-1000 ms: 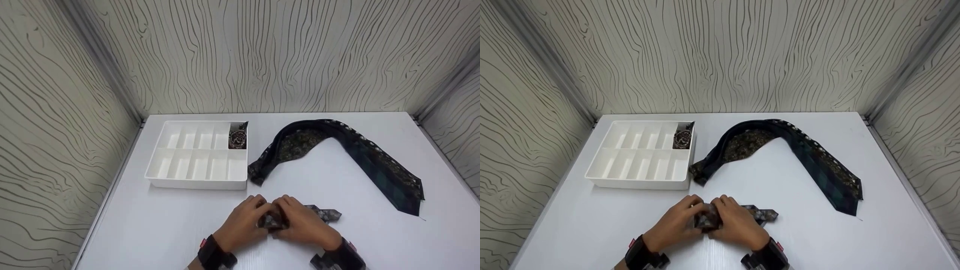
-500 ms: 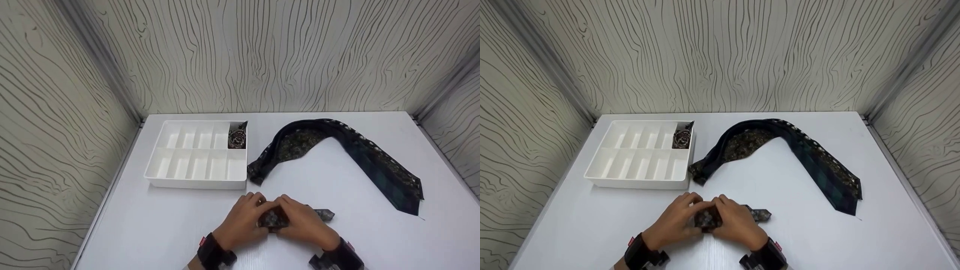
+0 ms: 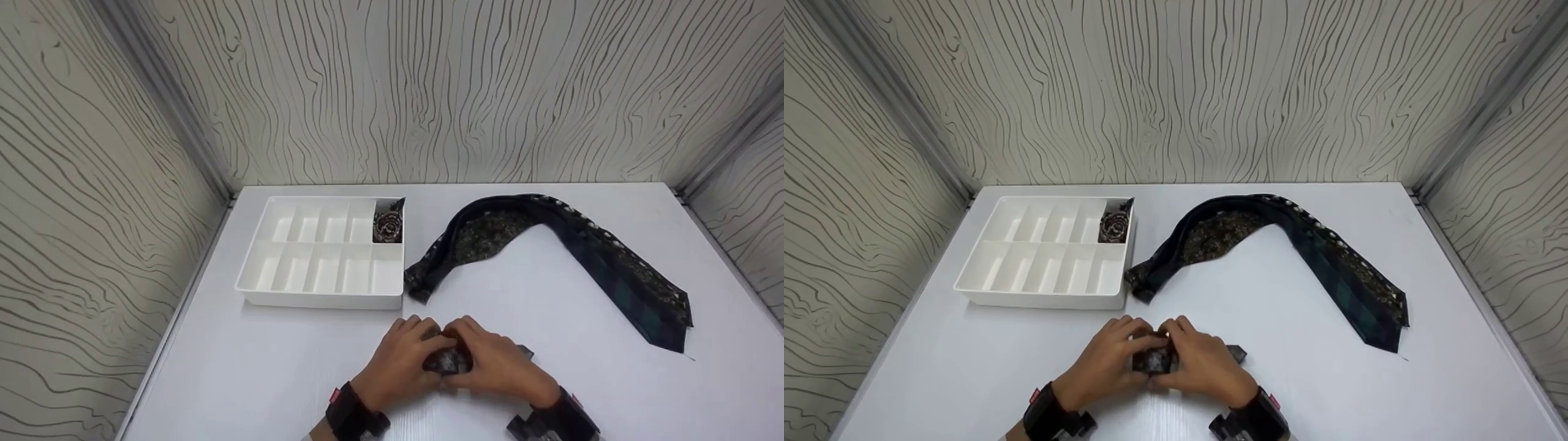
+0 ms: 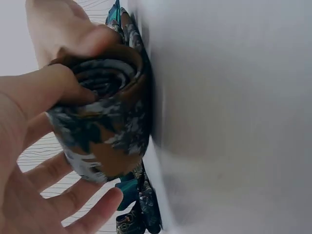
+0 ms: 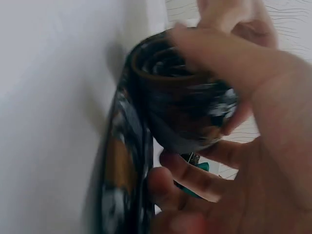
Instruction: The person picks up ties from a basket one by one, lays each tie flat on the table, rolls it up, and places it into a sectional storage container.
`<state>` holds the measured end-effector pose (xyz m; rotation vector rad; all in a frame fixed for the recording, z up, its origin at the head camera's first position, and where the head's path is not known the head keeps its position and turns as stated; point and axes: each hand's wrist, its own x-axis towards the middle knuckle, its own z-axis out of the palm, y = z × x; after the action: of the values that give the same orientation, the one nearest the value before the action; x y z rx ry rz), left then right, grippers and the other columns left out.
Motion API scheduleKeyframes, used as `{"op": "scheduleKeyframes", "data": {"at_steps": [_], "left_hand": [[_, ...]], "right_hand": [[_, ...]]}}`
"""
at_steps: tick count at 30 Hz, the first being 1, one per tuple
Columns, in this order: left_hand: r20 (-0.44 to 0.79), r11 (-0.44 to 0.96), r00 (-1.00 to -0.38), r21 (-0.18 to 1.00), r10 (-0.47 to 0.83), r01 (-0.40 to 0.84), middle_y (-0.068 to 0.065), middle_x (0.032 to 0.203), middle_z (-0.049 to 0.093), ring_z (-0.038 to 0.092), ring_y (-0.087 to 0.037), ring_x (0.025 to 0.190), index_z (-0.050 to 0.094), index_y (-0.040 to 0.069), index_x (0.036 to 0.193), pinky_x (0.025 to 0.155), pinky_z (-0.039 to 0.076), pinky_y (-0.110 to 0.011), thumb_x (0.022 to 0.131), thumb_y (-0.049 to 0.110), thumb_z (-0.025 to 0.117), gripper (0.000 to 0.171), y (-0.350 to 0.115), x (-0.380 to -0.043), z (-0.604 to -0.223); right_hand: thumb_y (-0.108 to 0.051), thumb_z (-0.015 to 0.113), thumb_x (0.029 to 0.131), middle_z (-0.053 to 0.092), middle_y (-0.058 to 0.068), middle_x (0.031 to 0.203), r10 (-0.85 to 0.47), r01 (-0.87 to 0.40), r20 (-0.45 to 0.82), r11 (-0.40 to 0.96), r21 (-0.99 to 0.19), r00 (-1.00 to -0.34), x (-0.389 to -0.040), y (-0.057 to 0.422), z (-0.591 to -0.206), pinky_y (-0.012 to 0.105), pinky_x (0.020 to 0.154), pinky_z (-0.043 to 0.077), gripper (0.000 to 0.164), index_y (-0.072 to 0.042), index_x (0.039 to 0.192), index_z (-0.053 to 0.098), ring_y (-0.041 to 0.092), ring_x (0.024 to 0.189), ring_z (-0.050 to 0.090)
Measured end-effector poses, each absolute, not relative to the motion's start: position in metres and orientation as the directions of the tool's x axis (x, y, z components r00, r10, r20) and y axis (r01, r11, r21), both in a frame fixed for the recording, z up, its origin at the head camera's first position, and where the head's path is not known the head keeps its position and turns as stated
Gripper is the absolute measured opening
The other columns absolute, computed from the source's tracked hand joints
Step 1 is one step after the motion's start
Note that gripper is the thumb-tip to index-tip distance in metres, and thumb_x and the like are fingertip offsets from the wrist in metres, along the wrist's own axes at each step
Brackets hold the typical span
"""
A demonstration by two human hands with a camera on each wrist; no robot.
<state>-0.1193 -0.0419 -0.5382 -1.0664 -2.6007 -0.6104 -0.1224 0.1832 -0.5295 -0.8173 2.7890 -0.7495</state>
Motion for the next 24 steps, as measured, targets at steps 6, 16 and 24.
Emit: {"op": "scheduleKeyframes", "data": {"at_steps": [6,16,24], "left_hand": [[0.351,0.663,-0.714,0.273,0.606,0.697,0.007,0.119,0.065,0.06,-0.013,0.107,0.065,0.027,0.132,0.094,0.051,-0.031,0.072,0.035,0.091,0.066,-0.0433,-0.1205,-0.5369],[0.393,0.63,-0.677,0.261,0.622,0.731,0.006,0.117,0.065,0.057,-0.013,0.105,0.072,0.029,0.124,0.089,0.047,-0.028,0.074,0.037,0.089,0.052,-0.0399,-0.1222,-0.5358],[0.353,0.626,-0.678,0.266,0.645,0.733,0.006,0.116,0.064,0.055,-0.012,0.102,0.071,0.032,0.135,0.089,0.048,-0.027,0.076,0.032,0.088,0.061,-0.0383,-0.1192,-0.5355]], "right_hand": [[-0.049,0.093,0.075,0.061,-0.008,0.115,-0.532,-0.478,0.012,0.751,-0.456,-0.847,-0.1245,0.1841,-0.5305,0.036,0.073,0.056,0.069,-0.02,0.128,0.059,0.017,0.096,0.07],[-0.059,0.088,0.076,0.061,-0.011,0.109,-0.548,-0.496,-0.001,0.759,-0.422,-0.837,-0.1241,0.1877,-0.5253,0.031,0.067,0.052,0.065,-0.025,0.124,0.058,0.01,0.086,0.066],[-0.05,0.093,0.074,0.054,-0.009,0.109,-0.578,-0.541,0.027,0.745,-0.39,-0.815,-0.1258,0.1925,-0.5267,0.033,0.078,0.056,0.064,-0.021,0.122,0.061,0.009,0.096,0.056]]}}
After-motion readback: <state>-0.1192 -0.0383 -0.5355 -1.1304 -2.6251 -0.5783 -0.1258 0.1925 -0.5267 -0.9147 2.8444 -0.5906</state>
